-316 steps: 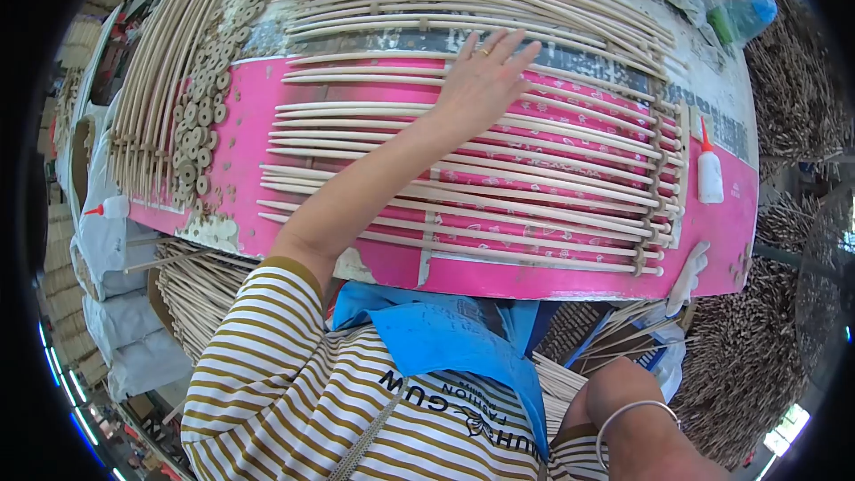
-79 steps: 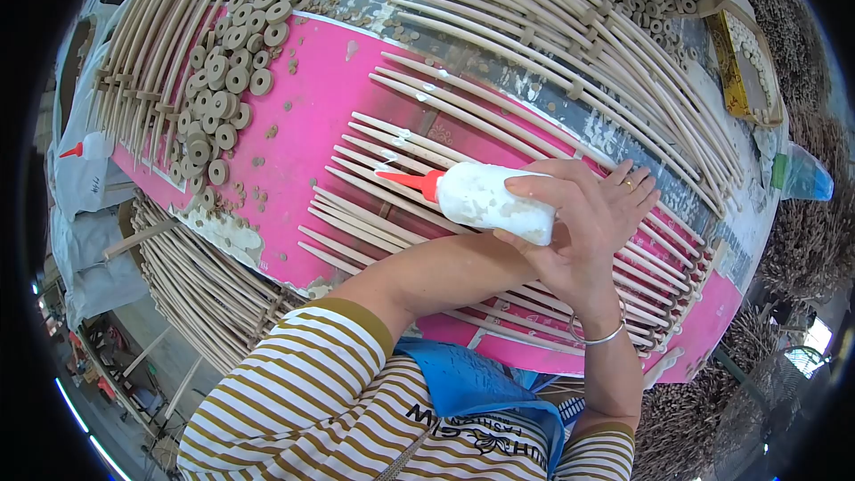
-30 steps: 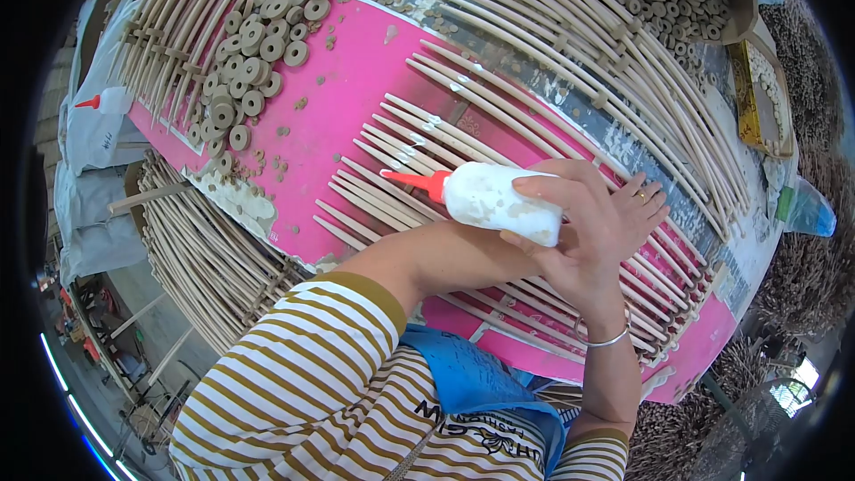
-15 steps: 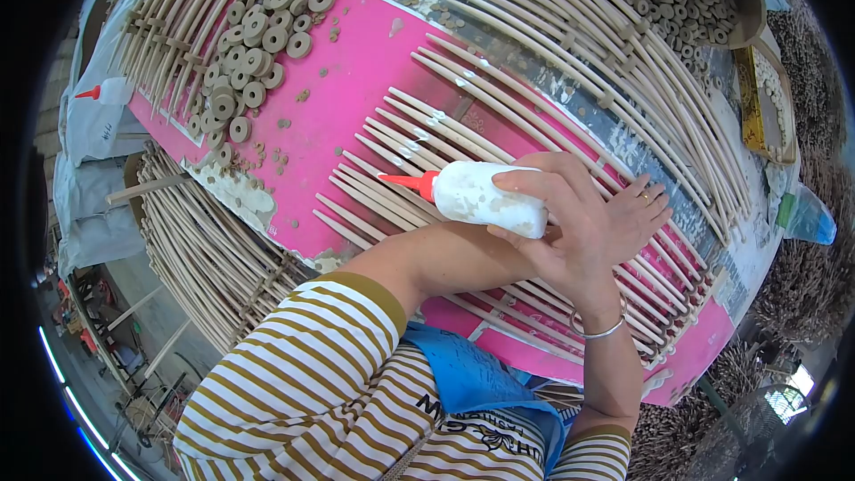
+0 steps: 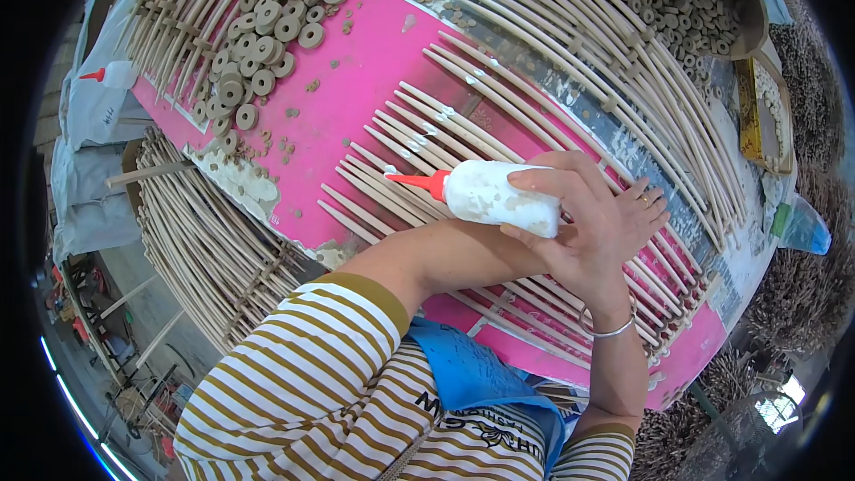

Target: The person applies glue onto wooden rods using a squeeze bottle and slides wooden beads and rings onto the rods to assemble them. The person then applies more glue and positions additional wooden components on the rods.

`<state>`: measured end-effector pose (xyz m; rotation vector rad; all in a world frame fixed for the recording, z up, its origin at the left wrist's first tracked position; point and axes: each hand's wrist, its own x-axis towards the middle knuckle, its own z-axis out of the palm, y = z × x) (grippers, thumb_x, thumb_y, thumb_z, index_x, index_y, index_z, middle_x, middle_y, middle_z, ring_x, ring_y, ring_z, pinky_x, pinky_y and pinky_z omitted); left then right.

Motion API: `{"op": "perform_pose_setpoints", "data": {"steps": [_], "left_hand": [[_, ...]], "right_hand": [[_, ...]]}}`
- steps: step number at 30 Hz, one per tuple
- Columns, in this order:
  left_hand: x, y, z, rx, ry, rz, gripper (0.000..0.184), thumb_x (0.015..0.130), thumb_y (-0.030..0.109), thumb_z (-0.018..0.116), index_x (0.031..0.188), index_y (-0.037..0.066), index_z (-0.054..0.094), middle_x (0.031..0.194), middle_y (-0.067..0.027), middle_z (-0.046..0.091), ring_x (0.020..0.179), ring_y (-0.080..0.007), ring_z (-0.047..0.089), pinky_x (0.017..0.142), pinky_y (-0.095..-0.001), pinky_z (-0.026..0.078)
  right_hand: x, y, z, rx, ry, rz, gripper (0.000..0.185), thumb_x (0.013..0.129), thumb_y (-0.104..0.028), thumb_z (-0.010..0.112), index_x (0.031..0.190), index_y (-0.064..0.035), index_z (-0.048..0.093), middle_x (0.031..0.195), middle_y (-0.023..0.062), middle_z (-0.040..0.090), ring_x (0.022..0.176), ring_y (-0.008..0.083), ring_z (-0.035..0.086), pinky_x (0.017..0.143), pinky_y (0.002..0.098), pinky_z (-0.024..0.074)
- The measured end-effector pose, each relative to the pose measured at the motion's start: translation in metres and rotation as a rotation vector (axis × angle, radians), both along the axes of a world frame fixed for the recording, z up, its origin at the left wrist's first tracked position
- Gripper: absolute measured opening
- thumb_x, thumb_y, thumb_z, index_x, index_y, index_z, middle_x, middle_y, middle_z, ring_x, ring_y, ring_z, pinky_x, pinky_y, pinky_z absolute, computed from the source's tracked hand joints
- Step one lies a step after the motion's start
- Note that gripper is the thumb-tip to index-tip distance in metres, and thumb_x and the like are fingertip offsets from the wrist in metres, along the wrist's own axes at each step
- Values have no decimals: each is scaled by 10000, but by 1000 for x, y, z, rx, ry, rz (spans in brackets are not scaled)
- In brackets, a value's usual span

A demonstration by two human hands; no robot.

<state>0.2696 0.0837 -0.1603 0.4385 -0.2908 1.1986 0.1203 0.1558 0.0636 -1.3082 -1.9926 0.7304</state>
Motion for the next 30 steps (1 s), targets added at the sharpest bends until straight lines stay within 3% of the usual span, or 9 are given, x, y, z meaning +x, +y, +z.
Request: {"op": "perform_pose_setpoints", "data": {"steps": [2, 12, 15, 17, 20, 21, 23, 26, 30], "left_hand": [[10, 0, 10, -352, -75, -20, 466, 1004, 231, 467, 1426, 50, 545, 1527, -155, 508, 1474, -318, 407, 1262, -560, 199], [30, 5, -1, -398, -224, -28, 420, 984, 207, 505, 1364, 65, 615, 1461, -138, 576, 1441, -303, 449, 1261, -545, 196], [2, 20, 8, -73, 98, 317, 412, 983, 204, 509, 1357, 75, 625, 1457, -128, 581, 1439, -300, 451, 1262, -542, 196], [-28, 33, 19, 968, 1459, 809, 411, 980, 199, 515, 1359, 84, 625, 1450, -122, 586, 1435, -297, 453, 1261, -541, 198], [18, 18, -24, 307, 671, 567, 412, 980, 196, 517, 1359, 75, 624, 1445, -122, 588, 1435, -299, 453, 1260, -542, 200], [1, 22, -7, 304, 671, 565, 412, 980, 196, 517, 1359, 75, 624, 1445, -122, 588, 1435, -299, 453, 1260, -542, 200], [-40, 38, 33, 1060, 1535, 675, 421, 979, 191, 517, 1368, 63, 615, 1450, -124, 583, 1437, -304, 450, 1259, -542, 201], [-83, 61, 93, 1424, 1741, 273, 504, 1090, 337, 332, 1529, 91, 362, 1627, -132, 343, 1554, -240, 225, 1291, -488, 119], [-57, 43, 49, 1104, 1511, 711, 435, 976, 190, 522, 1382, 55, 602, 1454, -121, 578, 1440, -304, 443, 1258, -541, 206]], "right_hand": [[-4, 1, -1, -3, -7, 20, 519, 649, -99, 907, 1128, -73, 709, 1134, 129, 664, 1043, 304, 658, 833, 383, 542], [-6, -3, -9, -16, -9, 26, 517, 644, -83, 901, 1124, -78, 710, 1121, 121, 657, 1046, 294, 651, 849, 380, 536], [-2, -8, -9, -40, 5, 19, 524, 642, -79, 900, 1129, -78, 708, 1122, 125, 657, 1050, 296, 649, 852, 382, 535], [-2, -11, -7, -40, 25, 7, 523, 643, -78, 900, 1130, -77, 708, 1122, 125, 656, 1048, 297, 648, 852, 384, 536], [-5, -9, -7, -13, 43, 4, 522, 645, -78, 900, 1130, -75, 706, 1118, 125, 654, 1043, 298, 649, 849, 385, 538], [-6, -9, -8, 10, 44, 12, 523, 645, -79, 902, 1130, -73, 705, 1115, 124, 653, 1040, 298, 650, 845, 384, 539], [-11, -10, -9, -8, 60, 19, 522, 645, -79, 903, 1128, -74, 706, 1112, 122, 652, 1036, 293, 651, 840, 382, 541], [-14, -9, -11, -25, 69, 27, 518, 647, -78, 903, 1126, -74, 707, 1105, 118, 651, 1025, 286, 653, 831, 377, 543], [-14, -10, -11, -20, 47, 38, 510, 650, -75, 899, 1123, -78, 710, 1100, 112, 652, 1015, 283, 652, 821, 374, 542]]}}
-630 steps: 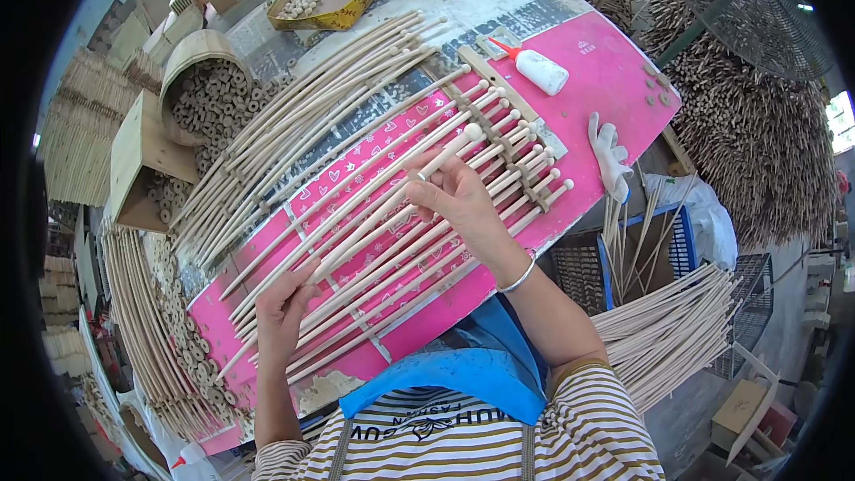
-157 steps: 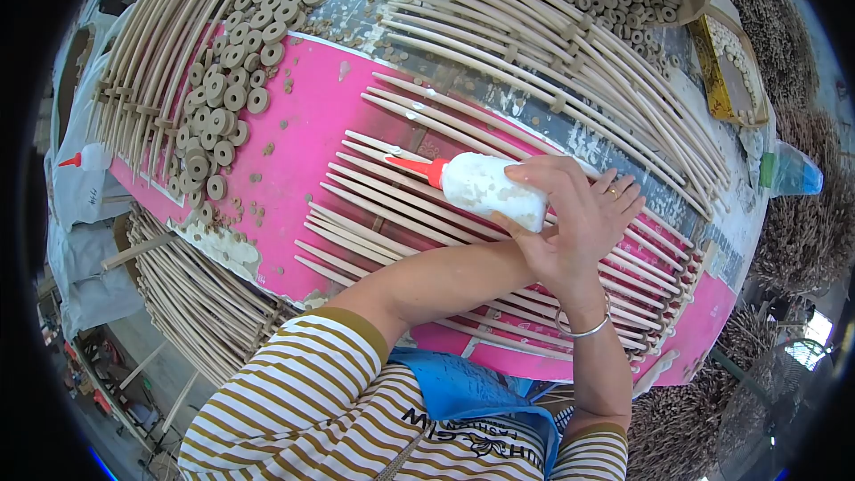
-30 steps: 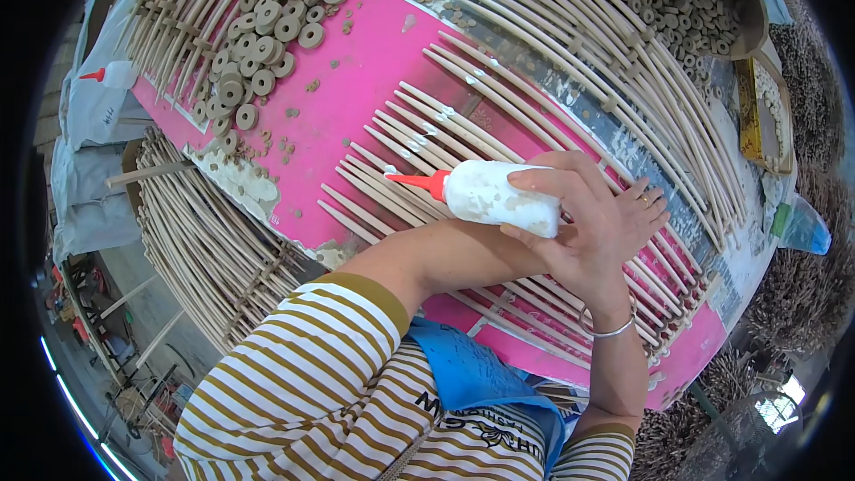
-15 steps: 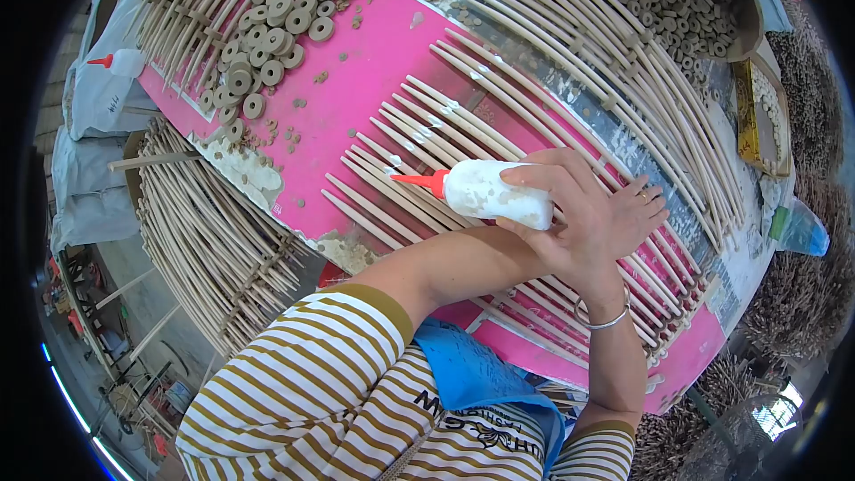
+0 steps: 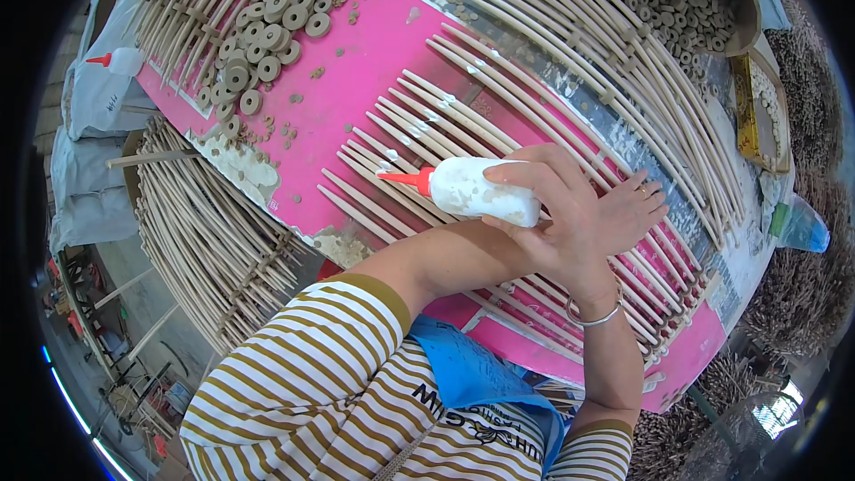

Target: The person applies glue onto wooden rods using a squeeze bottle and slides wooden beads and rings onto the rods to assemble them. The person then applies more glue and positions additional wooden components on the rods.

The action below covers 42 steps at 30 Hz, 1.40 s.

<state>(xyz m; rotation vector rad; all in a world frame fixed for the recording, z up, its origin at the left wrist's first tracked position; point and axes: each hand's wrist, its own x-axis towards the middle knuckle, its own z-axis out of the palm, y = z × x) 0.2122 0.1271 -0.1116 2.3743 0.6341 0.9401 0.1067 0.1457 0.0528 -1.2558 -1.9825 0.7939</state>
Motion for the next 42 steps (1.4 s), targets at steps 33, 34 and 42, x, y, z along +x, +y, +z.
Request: {"op": "perform_pose_setpoints", "data": {"steps": [33, 34, 42], "left_hand": [[-22, 7, 27, 54, 103, 4, 400, 965, 175, 537, 1329, 46, 640, 1400, -136, 610, 1415, -315, 470, 1250, -540, 218], [-25, 9, 31, 49, 123, -18, 396, 965, 175, 537, 1324, 45, 643, 1399, -137, 611, 1415, -315, 470, 1248, -540, 220], [-25, 9, 29, 58, 146, -38, 396, 978, 181, 516, 1327, 43, 642, 1405, -139, 610, 1417, -312, 470, 1244, -540, 222]], "right_hand": [[-10, 8, 2, -89, 54, 122, 473, 687, -120, 893, 1122, -83, 711, 1120, 128, 646, 1017, 299, 661, 846, 384, 544], [-10, 8, 1, -90, 54, 122, 473, 687, -120, 893, 1122, -83, 711, 1120, 128, 646, 1017, 299, 661, 846, 384, 544], [-9, 7, -5, -137, 65, 117, 463, 696, -125, 888, 1121, -84, 710, 1115, 129, 647, 1022, 299, 662, 859, 379, 538]]}}
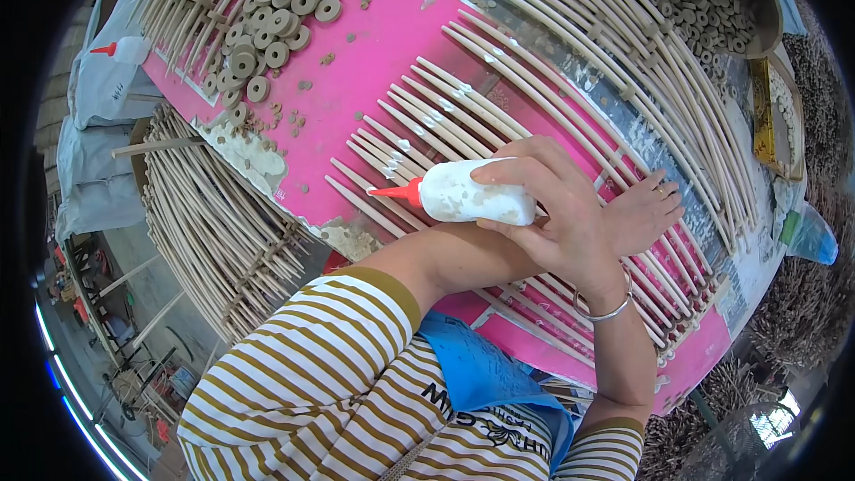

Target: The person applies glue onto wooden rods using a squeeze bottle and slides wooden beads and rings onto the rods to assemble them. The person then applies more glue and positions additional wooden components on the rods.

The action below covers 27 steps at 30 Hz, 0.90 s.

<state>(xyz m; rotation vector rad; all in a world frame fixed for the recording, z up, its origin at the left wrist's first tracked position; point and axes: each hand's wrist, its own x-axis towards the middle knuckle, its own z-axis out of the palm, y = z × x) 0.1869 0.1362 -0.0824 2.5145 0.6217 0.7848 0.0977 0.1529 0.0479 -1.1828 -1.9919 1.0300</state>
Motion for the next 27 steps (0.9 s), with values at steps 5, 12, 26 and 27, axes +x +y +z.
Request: {"op": "perform_pose_setpoints", "data": {"steps": [5, 12, 26, 27], "left_hand": [[32, -8, -27, -19, -40, 52, 405, 987, 187, 506, 1345, 47, 632, 1424, -140, 598, 1429, -313, 456, 1247, -546, 215], [24, -10, -24, -10, -19, 49, 413, 996, 192, 491, 1361, 53, 625, 1443, -137, 585, 1446, -308, 434, 1259, -545, 185], [13, -2, -12, -4, -62, 16, 370, 945, 137, 517, 1273, 43, 659, 1368, -172, 612, 1370, -333, 500, 1239, -548, 232], [11, 3, -17, -16, -107, -17, 374, 899, 132, 551, 1243, 32, 656, 1328, -200, 619, 1336, -358, 524, 1218, -566, 273]], "right_hand": [[3, 4, 10, 18, 22, 21, 455, 699, -117, 884, 1117, -78, 707, 1088, 129, 657, 1018, 295, 663, 853, 374, 537], [-8, 18, 10, -3, 49, 115, 458, 703, -116, 875, 1122, -68, 697, 1076, 110, 665, 1040, 301, 654, 884, 393, 528], [-4, 19, 6, -2, 69, 139, 438, 720, -131, 868, 1120, -66, 701, 1116, 123, 675, 1066, 292, 652, 917, 389, 523], [1, 14, 12, -21, 113, 98, 417, 731, -126, 846, 1119, -75, 702, 1114, 110, 673, 1083, 287, 642, 932, 392, 521]]}}
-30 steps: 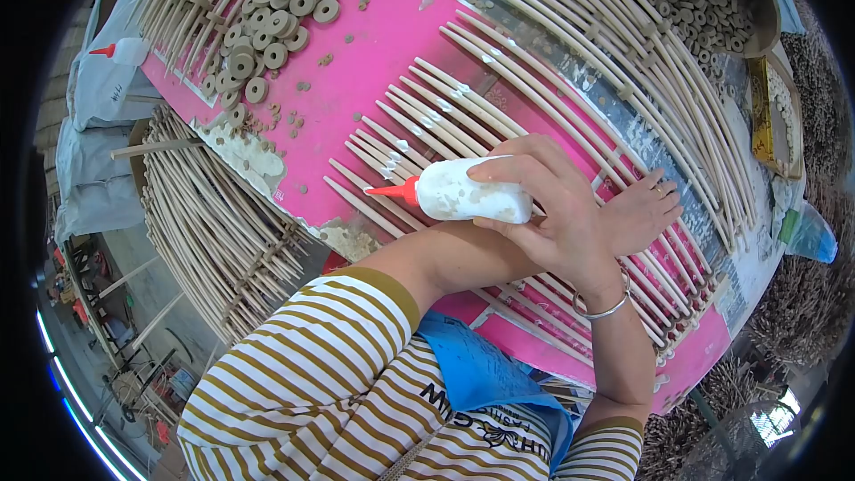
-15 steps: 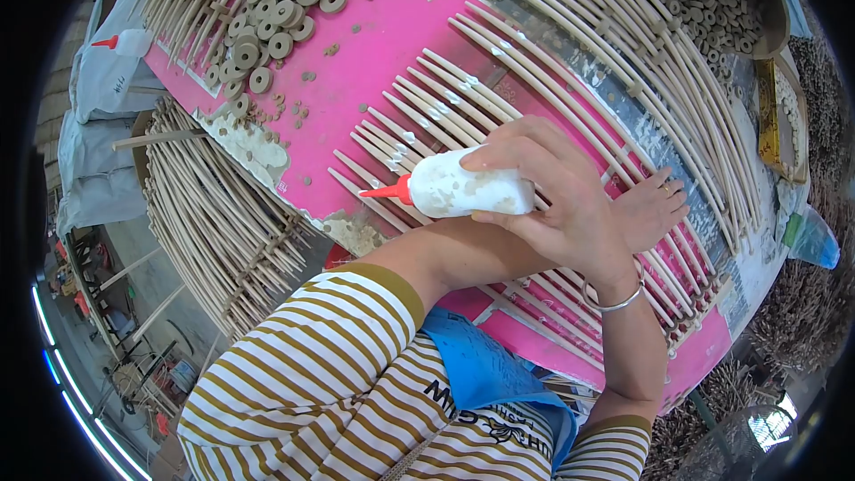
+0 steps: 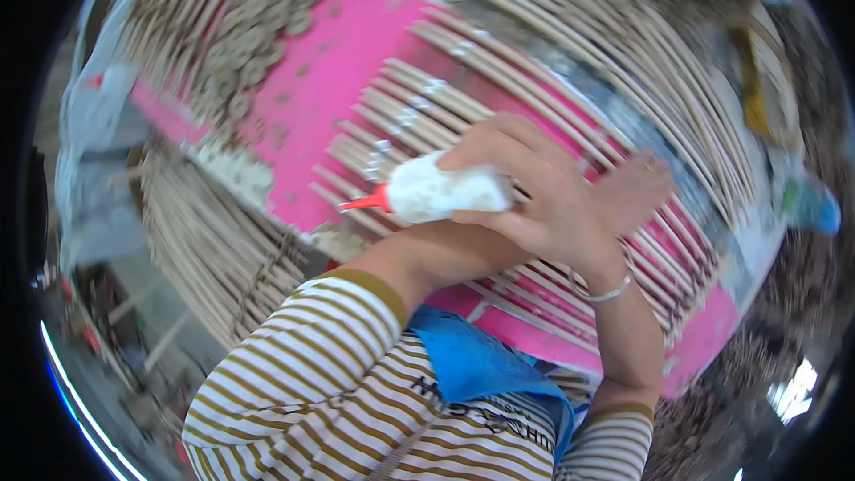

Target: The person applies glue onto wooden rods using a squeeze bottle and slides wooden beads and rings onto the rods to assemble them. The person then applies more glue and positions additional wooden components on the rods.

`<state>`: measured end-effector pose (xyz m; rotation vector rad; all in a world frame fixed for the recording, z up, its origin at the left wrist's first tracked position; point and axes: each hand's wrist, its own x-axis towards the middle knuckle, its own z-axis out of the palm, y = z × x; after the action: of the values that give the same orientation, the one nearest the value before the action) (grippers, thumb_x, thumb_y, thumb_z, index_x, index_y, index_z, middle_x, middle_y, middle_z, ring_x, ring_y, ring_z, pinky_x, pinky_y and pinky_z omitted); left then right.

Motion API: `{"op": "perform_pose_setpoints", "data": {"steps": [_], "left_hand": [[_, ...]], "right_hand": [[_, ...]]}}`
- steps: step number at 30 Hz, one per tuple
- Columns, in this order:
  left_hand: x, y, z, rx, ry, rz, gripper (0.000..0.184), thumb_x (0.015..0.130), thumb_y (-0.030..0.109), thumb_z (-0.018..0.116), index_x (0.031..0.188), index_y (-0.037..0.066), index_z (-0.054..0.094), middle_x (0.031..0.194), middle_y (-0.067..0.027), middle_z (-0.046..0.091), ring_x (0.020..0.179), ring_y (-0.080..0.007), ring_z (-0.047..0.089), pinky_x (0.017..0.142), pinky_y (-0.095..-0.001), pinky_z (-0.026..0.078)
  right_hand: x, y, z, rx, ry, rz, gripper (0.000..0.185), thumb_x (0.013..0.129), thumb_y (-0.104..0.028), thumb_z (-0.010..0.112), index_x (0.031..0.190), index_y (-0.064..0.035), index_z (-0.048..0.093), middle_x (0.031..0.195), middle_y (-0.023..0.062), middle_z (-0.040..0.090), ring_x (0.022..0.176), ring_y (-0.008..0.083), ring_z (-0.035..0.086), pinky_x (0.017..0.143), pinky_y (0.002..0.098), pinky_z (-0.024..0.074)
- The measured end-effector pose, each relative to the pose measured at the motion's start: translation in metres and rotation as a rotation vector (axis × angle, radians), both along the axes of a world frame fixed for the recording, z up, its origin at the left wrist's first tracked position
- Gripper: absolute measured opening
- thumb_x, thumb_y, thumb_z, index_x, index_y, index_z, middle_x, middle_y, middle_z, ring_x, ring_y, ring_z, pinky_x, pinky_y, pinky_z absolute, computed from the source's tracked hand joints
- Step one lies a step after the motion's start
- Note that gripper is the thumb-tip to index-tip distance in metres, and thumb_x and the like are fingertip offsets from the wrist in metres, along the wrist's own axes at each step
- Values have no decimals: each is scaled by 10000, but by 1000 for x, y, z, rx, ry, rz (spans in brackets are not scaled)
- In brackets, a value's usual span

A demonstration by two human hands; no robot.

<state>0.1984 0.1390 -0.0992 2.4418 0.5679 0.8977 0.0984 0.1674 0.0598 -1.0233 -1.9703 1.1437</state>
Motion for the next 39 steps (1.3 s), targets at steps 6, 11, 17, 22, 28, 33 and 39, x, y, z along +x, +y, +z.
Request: {"op": "perform_pose_setpoints", "data": {"steps": [6, 11, 17, 22, 28, 33, 39], "left_hand": [[-38, 21, 13, 41, 60, -189, 557, 986, 298, 568, 1496, 86, 492, 1517, -155, 516, 1489, -318, 384, 1245, -502, 256], [-39, 24, 49, 81, 264, -219, 602, 966, 310, 639, 1507, 102, 480, 1514, -114, 529, 1439, -277, 442, 1230, -504, 264], [-42, 25, 58, 73, 361, -240, 620, 983, 295, 630, 1541, 100, 443, 1570, -105, 469, 1476, -281, 392, 1245, -483, 240], [-43, 26, 58, 93, 399, -255, 606, 994, 292, 620, 1540, 92, 447, 1571, -110, 471, 1480, -296, 390, 1248, -491, 233], [-40, 41, 51, 119, 374, -369, 554, 1001, 197, 607, 1511, 24, 476, 1540, -201, 489, 1451, -364, 424, 1214, -499, 284], [-38, 40, 57, 102, 441, -360, 558, 1050, 253, 541, 1548, 23, 431, 1569, -190, 464, 1485, -366, 383, 1211, -479, 296], [-38, 36, 63, 85, 420, -386, 526, 1055, 238, 533, 1524, 13, 455, 1566, -198, 462, 1464, -370, 402, 1213, -462, 302]], "right_hand": [[75, -60, -6, 141, 177, -530, 510, 778, -177, 876, 1221, -72, 647, 1202, 69, 650, 1155, 218, 610, 1009, 368, 479], [174, -189, 8, 160, 486, -1442, 532, 912, -129, 767, 1382, -76, 524, 1236, 42, 628, 1132, 147, 620, 970, 304, 540], [303, -336, -32, 276, 275, -2207, 496, 914, -194, 787, 1320, -56, 538, 1198, 107, 635, 993, 159, 639, 740, 276, 567], [347, -365, -83, 214, 86, -2269, 522, 862, -189, 803, 1300, -42, 562, 1159, 143, 660, 1029, 243, 648, 871, 362, 532], [345, -374, -111, 328, -549, -2300, 543, 757, -180, 810, 1248, -49, 618, 1168, 184, 666, 1131, 368, 621, 1009, 476, 481], [235, -396, -59, 541, -296, -2191, 395, 881, -134, 728, 1244, -19, 622, 1170, 154, 650, 1072, 317, 640, 968, 411, 498], [90, -441, -72, 326, 154, -2280, 197, 947, -53, 676, 1130, 22, 687, 986, 77, 695, 903, 138, 670, 807, 281, 544]]}}
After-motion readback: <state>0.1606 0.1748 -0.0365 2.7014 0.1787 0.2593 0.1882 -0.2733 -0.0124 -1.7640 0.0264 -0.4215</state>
